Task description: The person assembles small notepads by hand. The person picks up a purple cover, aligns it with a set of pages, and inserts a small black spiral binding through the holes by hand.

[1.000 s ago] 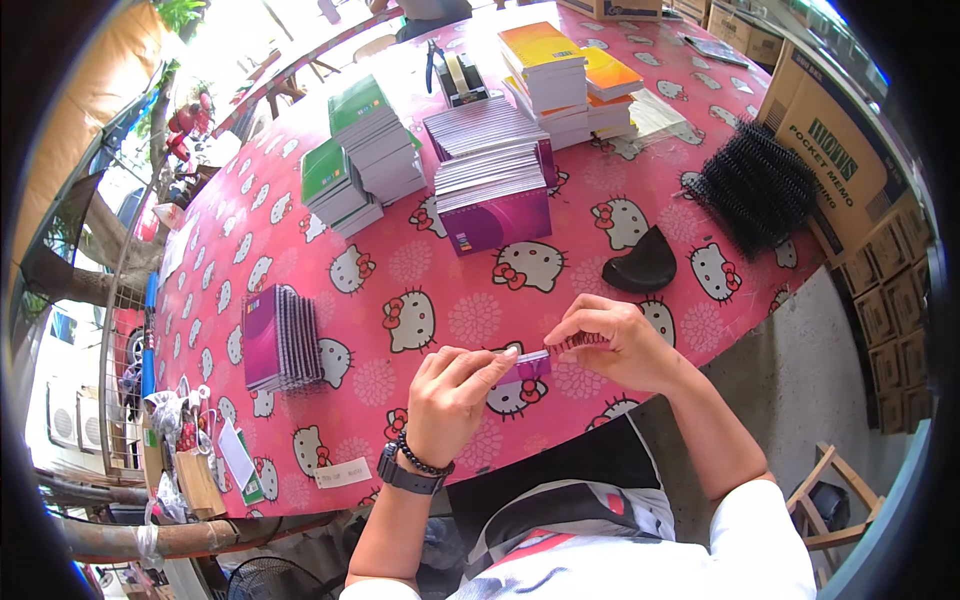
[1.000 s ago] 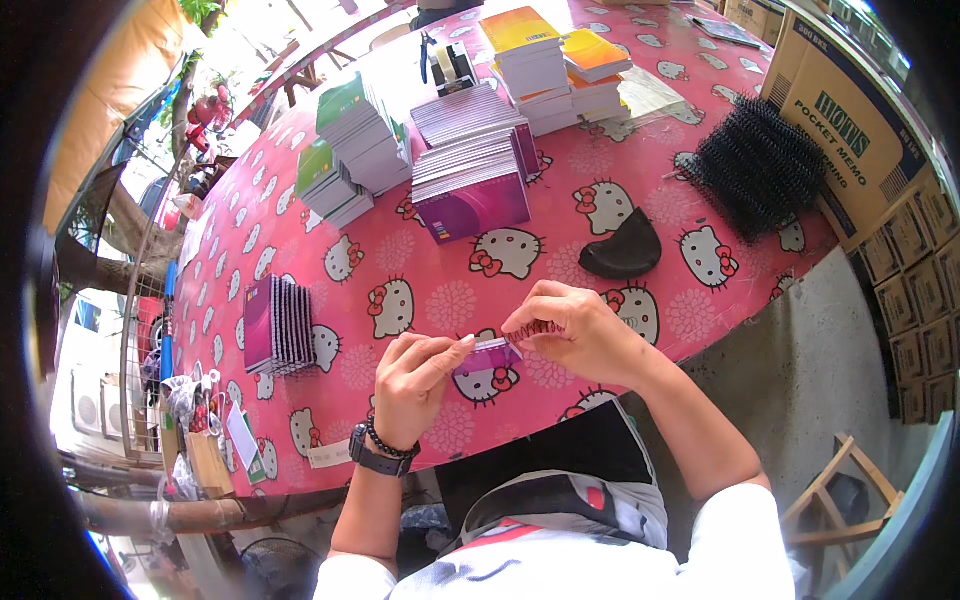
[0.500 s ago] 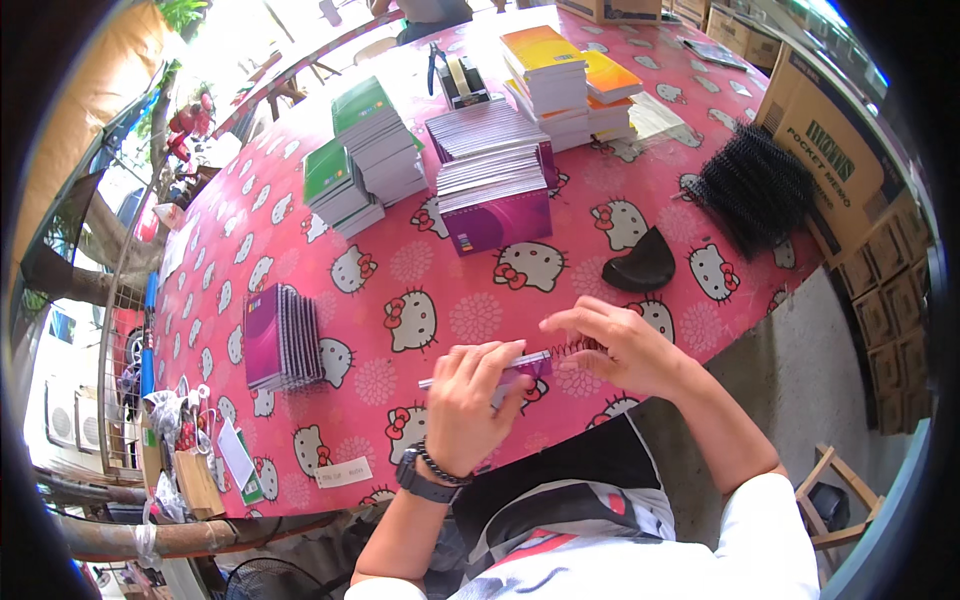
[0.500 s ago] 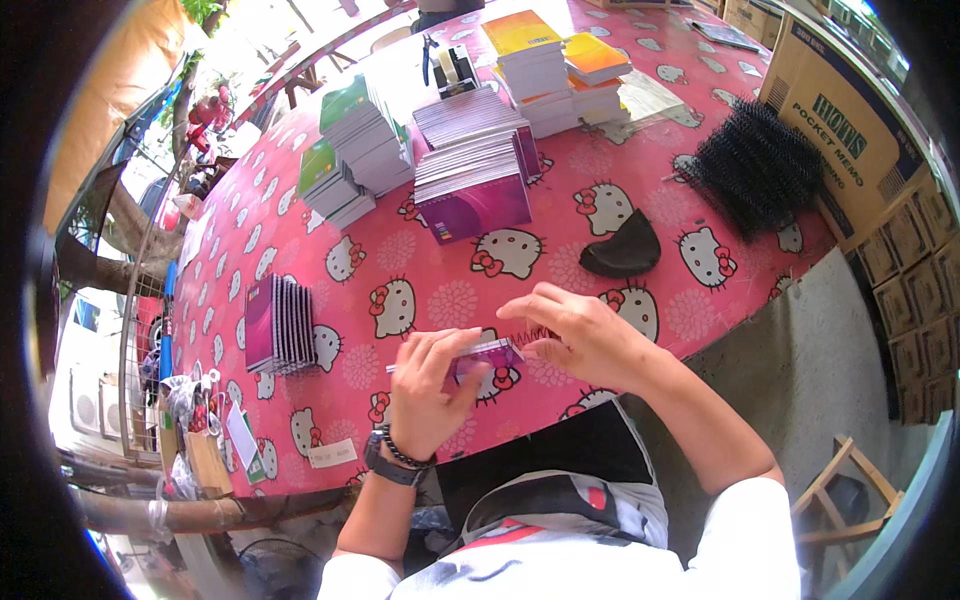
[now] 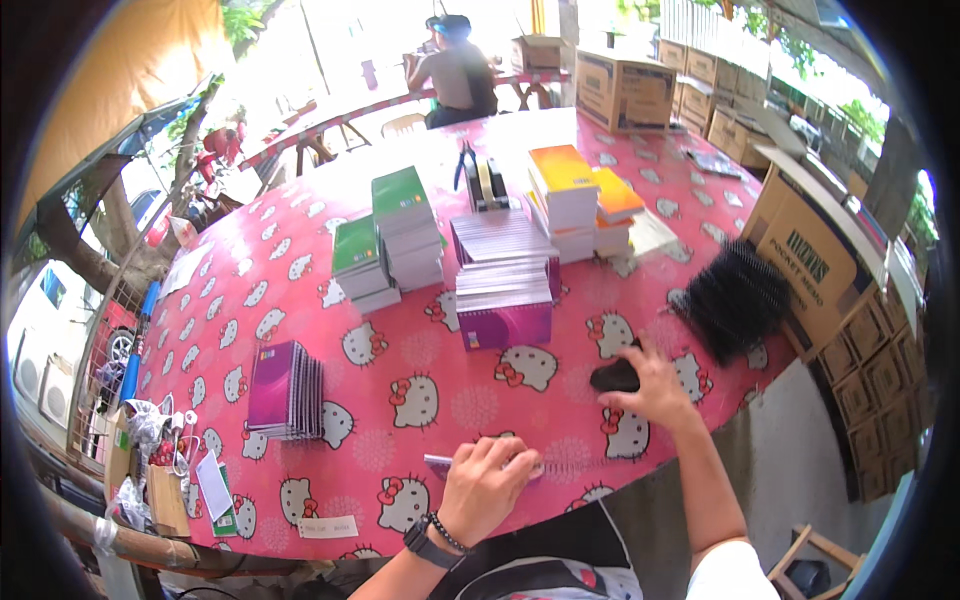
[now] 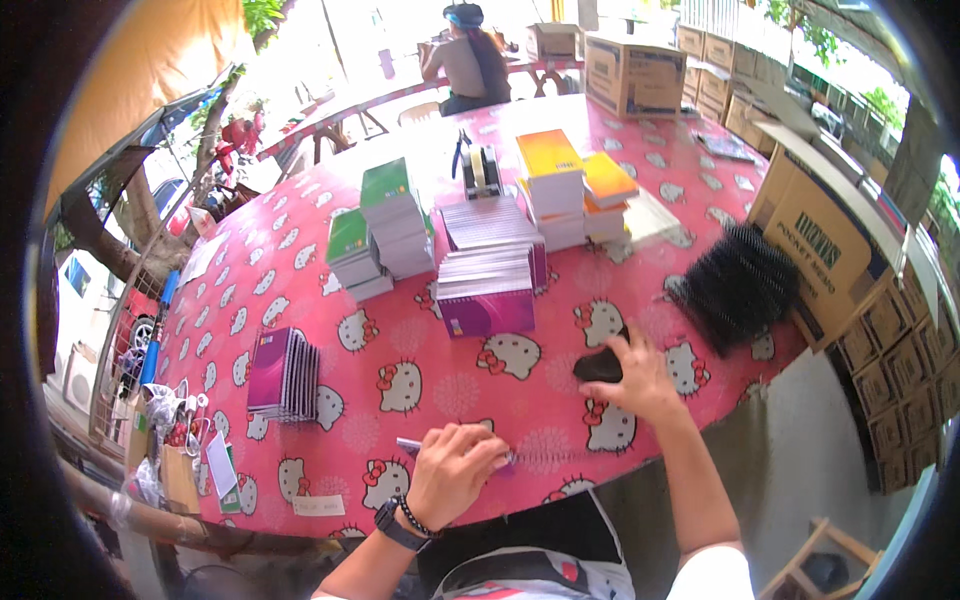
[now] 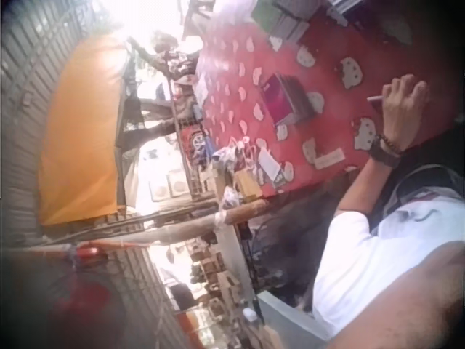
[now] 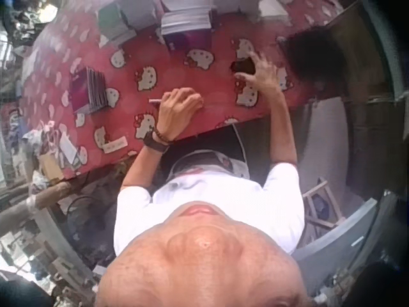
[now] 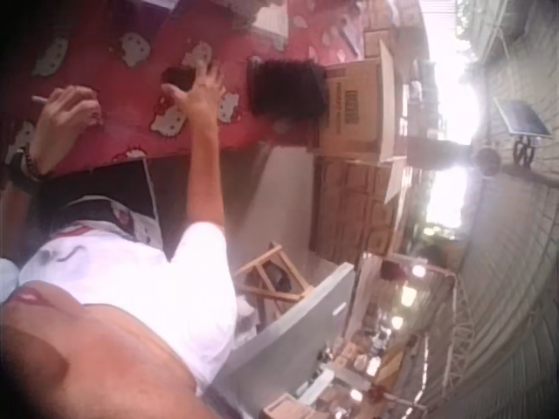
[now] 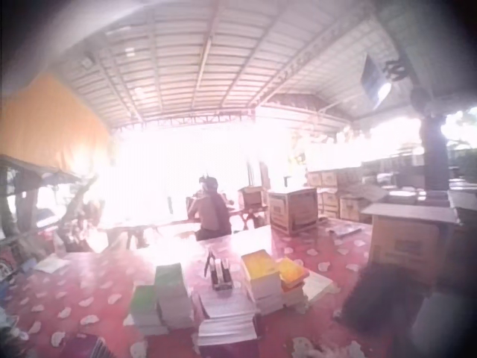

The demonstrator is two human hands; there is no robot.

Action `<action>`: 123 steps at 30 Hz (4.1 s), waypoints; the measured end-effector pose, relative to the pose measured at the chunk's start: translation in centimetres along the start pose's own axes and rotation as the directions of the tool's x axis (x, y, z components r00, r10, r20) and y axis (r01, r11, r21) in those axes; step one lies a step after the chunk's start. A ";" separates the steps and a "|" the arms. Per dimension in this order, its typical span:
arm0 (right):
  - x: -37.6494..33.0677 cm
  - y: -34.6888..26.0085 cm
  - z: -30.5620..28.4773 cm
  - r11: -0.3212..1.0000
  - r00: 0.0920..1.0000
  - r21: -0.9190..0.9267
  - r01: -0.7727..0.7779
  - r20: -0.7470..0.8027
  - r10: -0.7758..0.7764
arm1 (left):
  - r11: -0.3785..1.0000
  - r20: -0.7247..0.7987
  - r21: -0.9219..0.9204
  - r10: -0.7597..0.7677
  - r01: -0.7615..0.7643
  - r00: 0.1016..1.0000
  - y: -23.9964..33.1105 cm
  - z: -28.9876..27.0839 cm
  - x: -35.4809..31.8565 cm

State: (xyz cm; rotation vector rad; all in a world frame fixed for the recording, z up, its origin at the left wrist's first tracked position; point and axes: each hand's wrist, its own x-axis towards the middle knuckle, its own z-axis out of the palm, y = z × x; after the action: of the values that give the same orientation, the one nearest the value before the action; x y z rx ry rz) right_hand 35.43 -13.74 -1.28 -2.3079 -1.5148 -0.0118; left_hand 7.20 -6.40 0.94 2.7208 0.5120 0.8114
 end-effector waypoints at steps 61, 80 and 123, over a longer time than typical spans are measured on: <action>0.5 -11.0 2.9 0.560 0.820 0.826 -0.065 0.364 -0.442 | 0.289 0.092 -0.925 -0.457 0.245 0.885 -7.5 2.7 -5.6; 0.7 -14.0 2.9 0.646 0.807 0.743 0.175 0.268 -0.527 | 0.318 0.155 -0.885 -0.489 0.341 0.859 -7.2 2.4 -5.7; -2.9 -17.5 -0.1 0.549 0.880 0.696 0.463 -0.288 -0.378 | 0.542 -0.158 -0.800 -0.604 0.257 0.781 -2.1 -1.6 -2.2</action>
State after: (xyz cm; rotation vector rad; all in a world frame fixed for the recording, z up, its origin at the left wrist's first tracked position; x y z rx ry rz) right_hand 18.71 -10.22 3.52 -1.2276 -1.5792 0.3085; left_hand 4.01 -5.15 0.51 1.5348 0.7190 1.1407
